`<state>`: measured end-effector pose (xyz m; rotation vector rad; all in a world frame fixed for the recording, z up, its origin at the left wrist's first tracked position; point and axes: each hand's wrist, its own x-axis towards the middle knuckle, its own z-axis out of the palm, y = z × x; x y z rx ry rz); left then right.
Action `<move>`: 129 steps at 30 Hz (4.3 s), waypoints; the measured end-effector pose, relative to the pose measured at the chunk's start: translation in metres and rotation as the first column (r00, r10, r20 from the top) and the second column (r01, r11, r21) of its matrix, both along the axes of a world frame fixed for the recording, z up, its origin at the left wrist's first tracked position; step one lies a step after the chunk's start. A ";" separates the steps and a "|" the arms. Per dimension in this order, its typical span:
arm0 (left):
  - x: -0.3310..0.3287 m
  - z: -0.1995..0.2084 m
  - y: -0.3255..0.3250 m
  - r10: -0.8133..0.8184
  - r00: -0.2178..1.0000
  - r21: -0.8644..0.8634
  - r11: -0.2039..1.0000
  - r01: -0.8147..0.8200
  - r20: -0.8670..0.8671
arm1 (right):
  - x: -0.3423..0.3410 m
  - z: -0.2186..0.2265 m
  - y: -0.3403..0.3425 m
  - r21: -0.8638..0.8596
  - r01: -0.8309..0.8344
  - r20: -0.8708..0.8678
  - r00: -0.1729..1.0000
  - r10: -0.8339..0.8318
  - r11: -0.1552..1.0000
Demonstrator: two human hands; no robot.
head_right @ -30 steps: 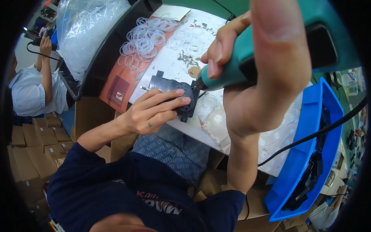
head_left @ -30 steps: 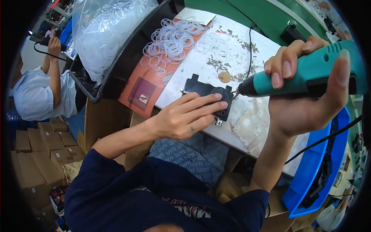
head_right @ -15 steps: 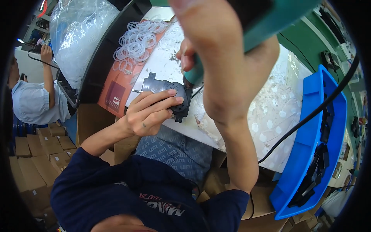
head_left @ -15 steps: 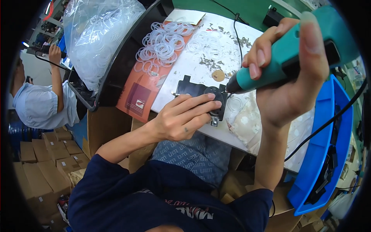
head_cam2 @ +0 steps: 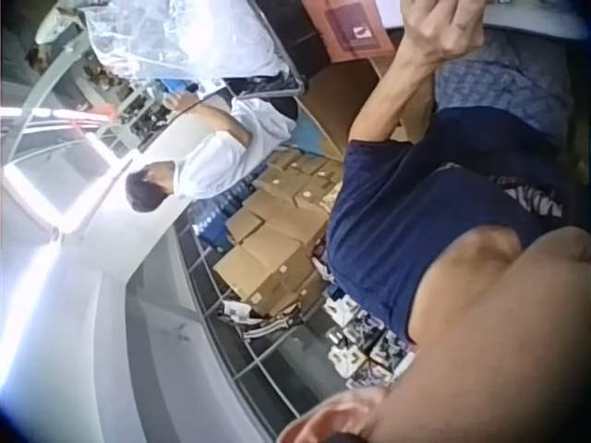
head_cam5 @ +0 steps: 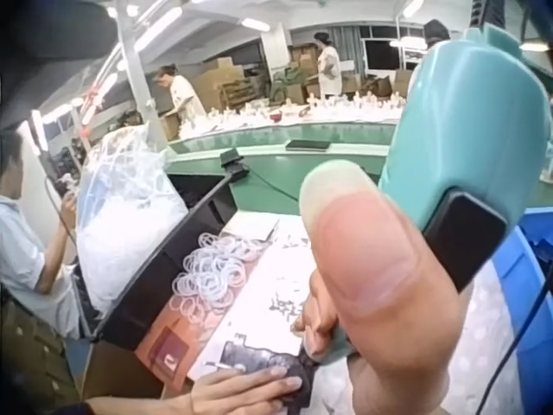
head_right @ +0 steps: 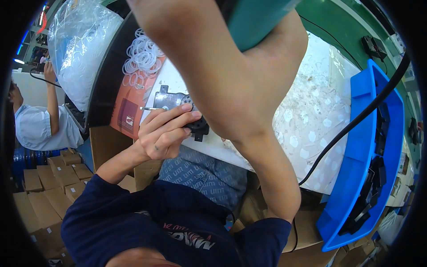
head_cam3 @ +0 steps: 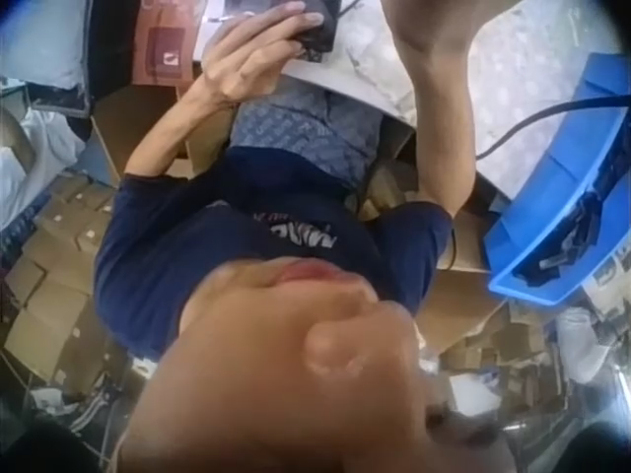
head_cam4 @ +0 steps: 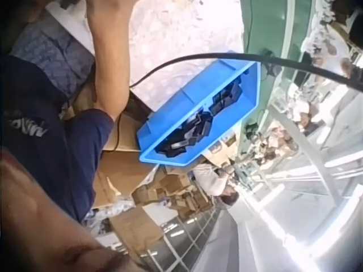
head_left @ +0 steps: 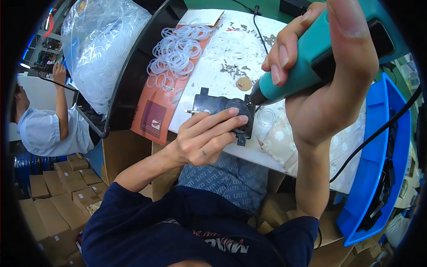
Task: Assembling small electronic components using an electric screwdriver at a factory workbench.
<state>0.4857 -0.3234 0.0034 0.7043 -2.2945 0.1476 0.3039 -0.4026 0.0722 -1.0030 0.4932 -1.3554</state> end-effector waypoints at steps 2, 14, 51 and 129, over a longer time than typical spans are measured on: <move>0.000 0.000 0.000 0.001 1.000 0.007 1.000 -0.001 0.004 | 0.000 -0.006 -0.004 0.044 -0.052 0.063 0.997 0.049 0.998; 0.000 0.000 0.001 0.016 1.000 0.015 1.000 -0.016 0.001 | 0.020 0.035 0.006 0.215 0.398 -0.182 0.914 -0.364 0.892; 0.000 0.003 0.000 0.018 1.000 0.040 0.999 -0.017 -0.014 | -0.002 0.026 -0.001 -0.143 -0.150 0.104 0.981 0.165 0.978; 0.024 0.029 0.005 0.113 0.993 0.347 0.930 -0.120 0.041 | 0.033 0.035 0.071 -0.292 0.332 -0.172 0.904 -0.391 0.897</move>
